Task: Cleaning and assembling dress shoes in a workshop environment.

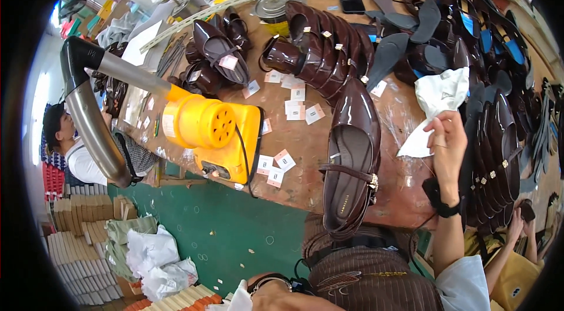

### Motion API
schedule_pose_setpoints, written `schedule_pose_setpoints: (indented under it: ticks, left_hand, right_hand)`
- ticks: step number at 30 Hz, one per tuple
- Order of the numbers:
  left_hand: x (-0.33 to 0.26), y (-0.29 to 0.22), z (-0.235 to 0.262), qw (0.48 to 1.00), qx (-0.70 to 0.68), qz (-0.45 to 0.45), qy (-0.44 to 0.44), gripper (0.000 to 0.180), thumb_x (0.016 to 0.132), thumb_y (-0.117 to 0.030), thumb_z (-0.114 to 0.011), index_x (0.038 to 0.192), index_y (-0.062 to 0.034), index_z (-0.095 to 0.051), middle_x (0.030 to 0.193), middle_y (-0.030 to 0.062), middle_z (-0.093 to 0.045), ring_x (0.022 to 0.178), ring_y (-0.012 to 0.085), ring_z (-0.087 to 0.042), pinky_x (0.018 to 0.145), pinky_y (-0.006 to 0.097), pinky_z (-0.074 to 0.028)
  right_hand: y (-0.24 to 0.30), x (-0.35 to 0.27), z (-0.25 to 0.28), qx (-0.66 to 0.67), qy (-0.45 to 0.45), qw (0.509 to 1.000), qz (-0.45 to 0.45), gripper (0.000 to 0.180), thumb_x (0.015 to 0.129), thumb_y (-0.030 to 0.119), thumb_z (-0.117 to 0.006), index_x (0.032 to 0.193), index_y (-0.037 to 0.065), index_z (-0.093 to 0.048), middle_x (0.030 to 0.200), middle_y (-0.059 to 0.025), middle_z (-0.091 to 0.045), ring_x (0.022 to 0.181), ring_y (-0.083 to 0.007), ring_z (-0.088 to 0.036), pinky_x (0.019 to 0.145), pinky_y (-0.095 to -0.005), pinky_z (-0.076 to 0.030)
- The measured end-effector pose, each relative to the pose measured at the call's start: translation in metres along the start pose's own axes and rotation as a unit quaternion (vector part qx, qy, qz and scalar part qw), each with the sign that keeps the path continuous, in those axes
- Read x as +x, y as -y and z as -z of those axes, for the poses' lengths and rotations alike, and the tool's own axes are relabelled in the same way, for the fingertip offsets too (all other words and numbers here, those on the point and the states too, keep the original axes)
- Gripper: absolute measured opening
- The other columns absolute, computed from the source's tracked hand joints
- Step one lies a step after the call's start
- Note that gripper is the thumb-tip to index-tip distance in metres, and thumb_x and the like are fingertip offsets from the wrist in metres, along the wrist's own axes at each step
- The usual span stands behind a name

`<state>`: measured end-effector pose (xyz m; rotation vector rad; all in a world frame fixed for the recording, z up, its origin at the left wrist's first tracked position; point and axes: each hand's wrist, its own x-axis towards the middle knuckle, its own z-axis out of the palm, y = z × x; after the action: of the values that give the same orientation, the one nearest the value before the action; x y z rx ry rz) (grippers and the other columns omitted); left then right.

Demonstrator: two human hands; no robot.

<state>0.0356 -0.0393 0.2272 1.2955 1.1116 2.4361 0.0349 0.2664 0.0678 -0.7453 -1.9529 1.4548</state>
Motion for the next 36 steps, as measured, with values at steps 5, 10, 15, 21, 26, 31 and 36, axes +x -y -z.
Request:
schedule_pose_setpoints:
  ticks: [5,10,15,21,26,31,36]
  left_hand:
    - [0.006,0.009,0.017,0.999,-0.013,-0.028,0.028,0.024,0.089,-0.009,-0.068,0.110,-0.0207,-0.067,0.119,-0.0091,-0.063,0.108,0.0198,-0.059,0.087,0.047,-0.049]
    - [-0.019,0.020,0.052,0.984,-0.007,-0.138,0.110,0.020,0.093,-0.016,-0.060,0.111,-0.0195,-0.067,0.121,-0.0040,-0.062,0.106,0.0199,-0.059,0.088,0.045,-0.048]
    - [-0.075,0.097,0.128,0.653,0.634,0.406,-0.082,0.060,0.092,-0.019,-0.061,0.143,0.0052,-0.037,0.147,0.0328,-0.032,0.136,0.0482,-0.031,0.113,0.045,-0.027]
    - [-0.147,0.180,0.151,0.623,0.722,0.301,-0.006,0.054,0.088,-0.007,-0.062,0.138,0.0043,-0.044,0.147,0.0315,-0.032,0.138,0.0469,-0.031,0.110,0.049,-0.035]
    - [-0.128,0.181,0.141,0.651,0.715,0.253,-0.040,0.028,0.083,0.001,-0.063,0.110,-0.0007,-0.069,0.133,0.0268,-0.051,0.115,0.0424,-0.056,0.092,0.043,-0.049]
    - [-0.116,0.168,0.153,0.646,0.714,0.269,-0.025,0.022,0.081,0.002,-0.064,0.101,0.0025,-0.070,0.100,0.0201,-0.063,0.093,0.0375,-0.062,0.080,0.043,-0.052]
    - [-0.105,0.155,0.163,0.609,0.733,0.302,-0.027,0.021,0.081,0.002,-0.064,0.102,0.0031,-0.068,0.086,0.0158,-0.067,0.081,0.0306,-0.067,0.074,0.038,-0.054]
  right_hand:
    - [0.018,-0.007,0.024,0.054,0.028,0.998,-0.005,0.013,0.097,0.004,-0.054,0.108,-0.002,-0.056,0.086,-0.0084,-0.068,0.062,-0.0069,-0.057,0.056,-0.0202,-0.046]
    - [0.027,-0.017,0.046,0.006,0.003,1.000,-0.008,0.012,0.096,0.010,-0.060,0.102,0.000,-0.064,0.074,-0.0020,-0.065,0.049,0.0006,-0.040,0.044,-0.0155,-0.027]
    - [0.031,-0.029,0.056,-0.012,0.001,1.000,-0.020,0.014,0.095,0.012,-0.062,0.105,0.002,-0.065,0.070,0.0005,-0.061,0.050,0.0011,-0.035,0.045,-0.0163,-0.023]
    - [0.034,-0.045,0.050,-0.011,0.023,0.999,-0.036,0.013,0.095,0.012,-0.063,0.102,0.002,-0.064,0.073,-0.0016,-0.065,0.052,0.0004,-0.038,0.047,-0.0166,-0.026]
    - [0.039,-0.056,0.040,-0.013,0.044,0.997,-0.063,0.010,0.094,0.010,-0.064,0.093,0.002,-0.060,0.074,-0.0025,-0.067,0.053,0.0009,-0.040,0.049,-0.0159,-0.029]
    - [0.039,-0.059,0.034,0.005,0.067,0.995,-0.071,0.010,0.093,0.010,-0.065,0.093,0.002,-0.060,0.074,-0.0027,-0.067,0.055,0.0001,-0.043,0.050,-0.0160,-0.031]
    - [0.053,-0.065,0.026,0.013,0.073,0.995,-0.070,0.012,0.092,0.010,-0.066,0.092,0.001,-0.059,0.074,-0.0035,-0.067,0.060,-0.0029,-0.054,0.053,-0.0155,-0.037]
